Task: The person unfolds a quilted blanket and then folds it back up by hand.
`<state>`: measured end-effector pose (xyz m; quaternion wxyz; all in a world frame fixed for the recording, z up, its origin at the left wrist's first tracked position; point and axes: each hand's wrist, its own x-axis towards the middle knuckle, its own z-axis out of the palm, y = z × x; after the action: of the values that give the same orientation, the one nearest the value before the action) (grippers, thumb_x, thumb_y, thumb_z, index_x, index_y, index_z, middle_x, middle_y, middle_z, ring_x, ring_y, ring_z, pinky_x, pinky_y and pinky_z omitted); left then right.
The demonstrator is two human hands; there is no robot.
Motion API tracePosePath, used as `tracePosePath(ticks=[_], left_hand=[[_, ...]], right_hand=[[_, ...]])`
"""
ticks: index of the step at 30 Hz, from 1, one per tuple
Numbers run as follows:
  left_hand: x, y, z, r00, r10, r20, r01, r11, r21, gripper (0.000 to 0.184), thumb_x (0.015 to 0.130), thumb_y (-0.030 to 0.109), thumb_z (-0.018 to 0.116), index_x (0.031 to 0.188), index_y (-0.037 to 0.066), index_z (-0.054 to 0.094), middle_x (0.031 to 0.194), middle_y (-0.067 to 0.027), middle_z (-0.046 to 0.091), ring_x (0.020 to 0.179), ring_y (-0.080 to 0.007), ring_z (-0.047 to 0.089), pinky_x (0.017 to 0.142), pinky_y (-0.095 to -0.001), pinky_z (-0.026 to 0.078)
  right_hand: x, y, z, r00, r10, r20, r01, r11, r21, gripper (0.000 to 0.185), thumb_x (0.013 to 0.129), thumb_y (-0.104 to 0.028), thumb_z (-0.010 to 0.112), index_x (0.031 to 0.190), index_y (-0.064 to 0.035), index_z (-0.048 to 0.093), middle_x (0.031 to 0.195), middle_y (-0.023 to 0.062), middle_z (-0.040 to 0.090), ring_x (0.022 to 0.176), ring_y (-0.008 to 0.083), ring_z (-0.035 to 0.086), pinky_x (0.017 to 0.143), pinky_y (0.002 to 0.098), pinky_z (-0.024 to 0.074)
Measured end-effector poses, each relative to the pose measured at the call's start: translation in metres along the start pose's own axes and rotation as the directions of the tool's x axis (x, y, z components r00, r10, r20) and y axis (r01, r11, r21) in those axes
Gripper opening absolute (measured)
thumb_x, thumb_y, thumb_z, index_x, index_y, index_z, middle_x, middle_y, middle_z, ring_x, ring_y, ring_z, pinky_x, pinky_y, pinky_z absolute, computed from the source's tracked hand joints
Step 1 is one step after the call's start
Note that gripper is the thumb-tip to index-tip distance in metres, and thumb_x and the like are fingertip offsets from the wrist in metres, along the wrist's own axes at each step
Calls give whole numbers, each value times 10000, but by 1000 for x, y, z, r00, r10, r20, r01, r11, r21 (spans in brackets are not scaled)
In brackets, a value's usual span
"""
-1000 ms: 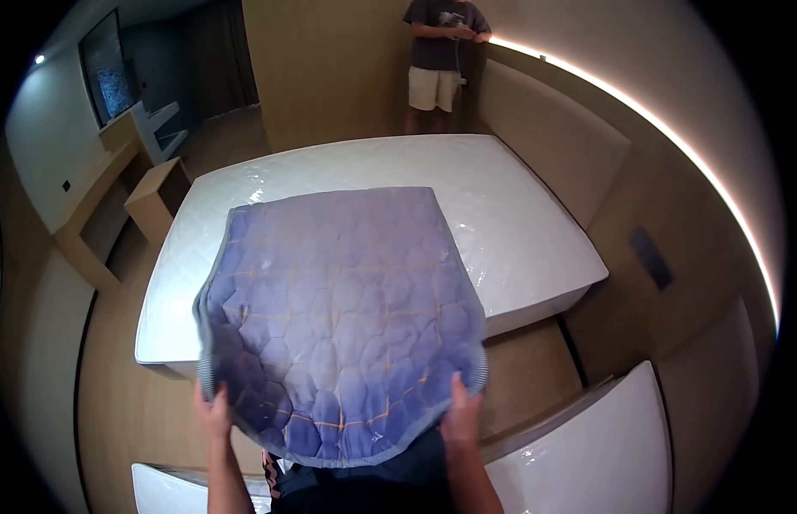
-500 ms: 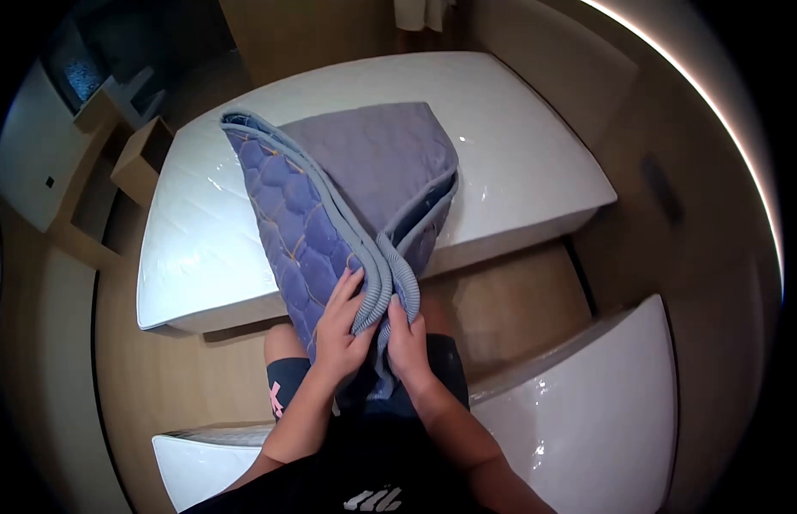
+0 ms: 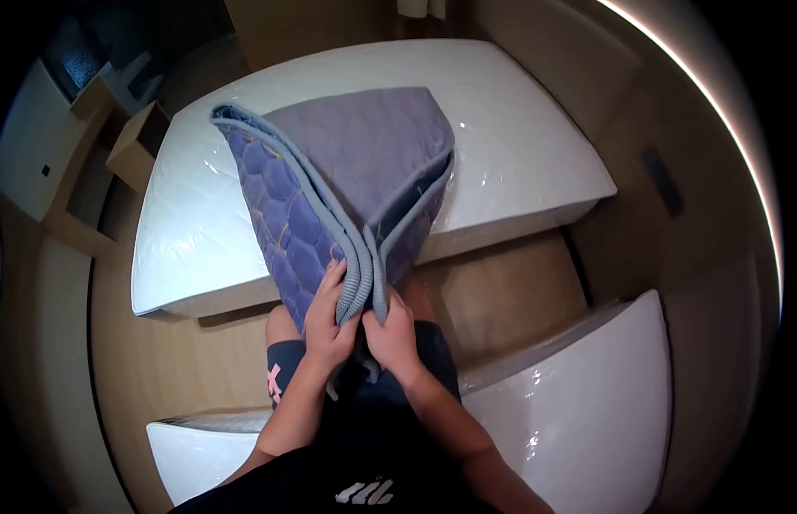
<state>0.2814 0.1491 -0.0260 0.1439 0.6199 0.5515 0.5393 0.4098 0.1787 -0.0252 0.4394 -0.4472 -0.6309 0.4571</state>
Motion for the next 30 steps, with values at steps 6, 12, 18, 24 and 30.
tracePosePath(ticks=[6,12,18,24,30], left_hand=[[4,-1,-16,992,26,123,-20,999,-47,521,783,161,753,1221,-25,542,1430,-245,509,1379,-444,431,1130,-465,354],[12,6,-16,986,-92,138,108,988,-111,632,736,251,818,1222,-42,538,1412,-215,514,1382,-412,427,1118,-439,365],[8,-9,-4,971,-237,31,237,940,-245,512,776,125,717,1225,-42,538,1366,-221,570,1334,-365,507,1088,-411,402],[1,-25,-1,961,-275,41,273,904,-328,307,814,3,631,1097,-57,527,1405,-247,550,1294,-238,531,1033,-339,427],[3,-13,-3,982,-187,3,177,926,-333,474,780,28,649,1237,-49,548,1369,-220,577,1377,-356,468,1116,-395,368]], right_hand=[[-1,5,-5,982,-66,178,83,992,-92,394,837,-69,616,1228,-24,587,1143,232,656,1112,413,616,955,422,489],[-1,4,-6,930,-162,331,212,969,-123,619,779,-145,761,1340,-26,527,1409,191,481,1308,365,477,1077,409,407],[2,-8,-15,936,-72,344,80,997,-9,606,812,-89,736,1354,27,494,1348,168,512,1119,241,596,907,328,501],[2,38,-2,991,33,129,-41,997,64,247,930,-69,588,1164,5,622,832,98,666,771,144,635,731,307,510],[-5,8,-4,993,111,-39,-89,924,372,179,890,43,513,1054,29,584,873,61,644,787,100,594,699,242,471]])
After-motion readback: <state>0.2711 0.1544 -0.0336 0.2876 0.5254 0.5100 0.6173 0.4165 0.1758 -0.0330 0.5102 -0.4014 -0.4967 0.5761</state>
